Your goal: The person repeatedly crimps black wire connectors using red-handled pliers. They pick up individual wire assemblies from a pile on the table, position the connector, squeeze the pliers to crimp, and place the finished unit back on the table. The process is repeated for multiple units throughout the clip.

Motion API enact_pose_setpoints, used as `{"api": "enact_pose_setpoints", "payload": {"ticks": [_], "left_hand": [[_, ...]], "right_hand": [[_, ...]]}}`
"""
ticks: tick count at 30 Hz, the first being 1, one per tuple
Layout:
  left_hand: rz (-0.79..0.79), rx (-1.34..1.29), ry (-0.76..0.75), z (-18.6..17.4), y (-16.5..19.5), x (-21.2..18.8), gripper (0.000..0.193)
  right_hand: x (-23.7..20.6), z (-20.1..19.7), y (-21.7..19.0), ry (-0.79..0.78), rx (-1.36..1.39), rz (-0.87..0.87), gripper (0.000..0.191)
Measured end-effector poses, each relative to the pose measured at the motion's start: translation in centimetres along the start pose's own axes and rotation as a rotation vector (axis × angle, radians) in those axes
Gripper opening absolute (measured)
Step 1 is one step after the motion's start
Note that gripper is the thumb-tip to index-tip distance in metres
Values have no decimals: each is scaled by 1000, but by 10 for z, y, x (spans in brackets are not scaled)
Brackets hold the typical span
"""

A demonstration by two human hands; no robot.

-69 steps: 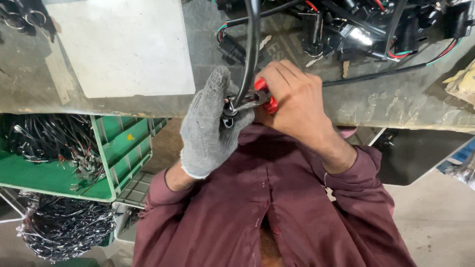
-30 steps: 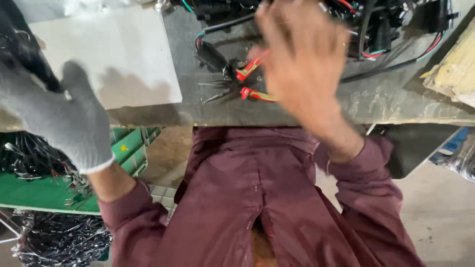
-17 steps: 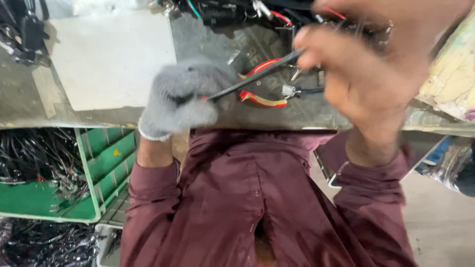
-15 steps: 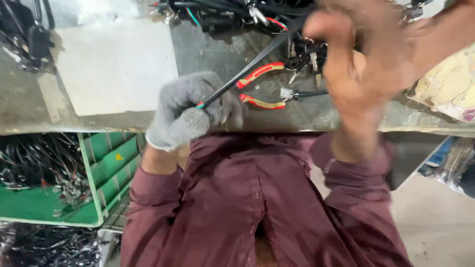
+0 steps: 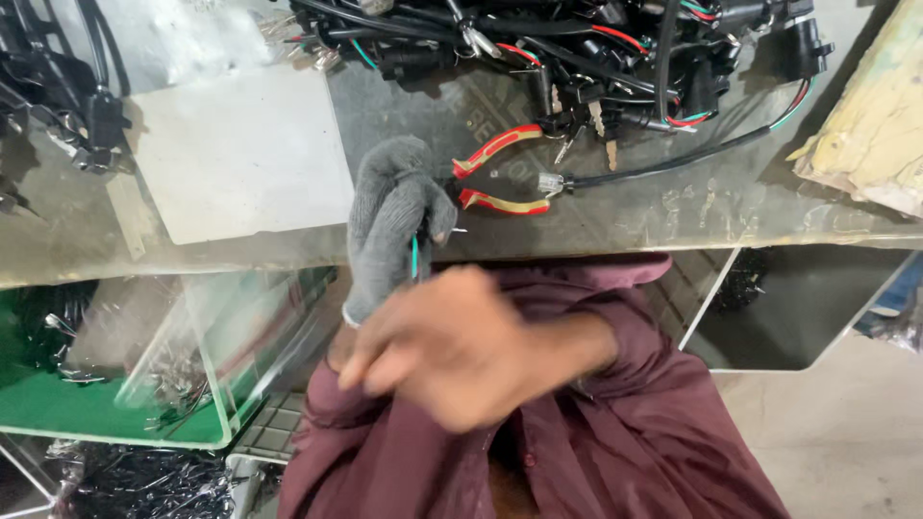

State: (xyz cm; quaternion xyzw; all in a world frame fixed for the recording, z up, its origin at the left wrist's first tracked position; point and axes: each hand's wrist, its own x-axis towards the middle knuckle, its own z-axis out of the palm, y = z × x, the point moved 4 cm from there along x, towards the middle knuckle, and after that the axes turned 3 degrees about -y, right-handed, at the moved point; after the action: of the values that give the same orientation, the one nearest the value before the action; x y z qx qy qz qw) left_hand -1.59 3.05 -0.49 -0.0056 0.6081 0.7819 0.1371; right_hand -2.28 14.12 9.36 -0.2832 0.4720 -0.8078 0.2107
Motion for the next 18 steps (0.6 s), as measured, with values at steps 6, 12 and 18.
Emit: {"api": "enact_pose_setpoints", "payload": {"ticks": [6, 12, 18], "left_hand": [[67, 46, -118, -12, -26, 2, 25], [-1, 840, 240, -61, -47, -42, 24], [351, -146, 86, -30, -42, -50, 17]], "right_hand": [[-19, -5, -24, -105, -806, -209, 24], [-2, -14, 15, 2, -1310, -43, 33], [-9, -48, -19, 120, -1429, -80, 37]]}}
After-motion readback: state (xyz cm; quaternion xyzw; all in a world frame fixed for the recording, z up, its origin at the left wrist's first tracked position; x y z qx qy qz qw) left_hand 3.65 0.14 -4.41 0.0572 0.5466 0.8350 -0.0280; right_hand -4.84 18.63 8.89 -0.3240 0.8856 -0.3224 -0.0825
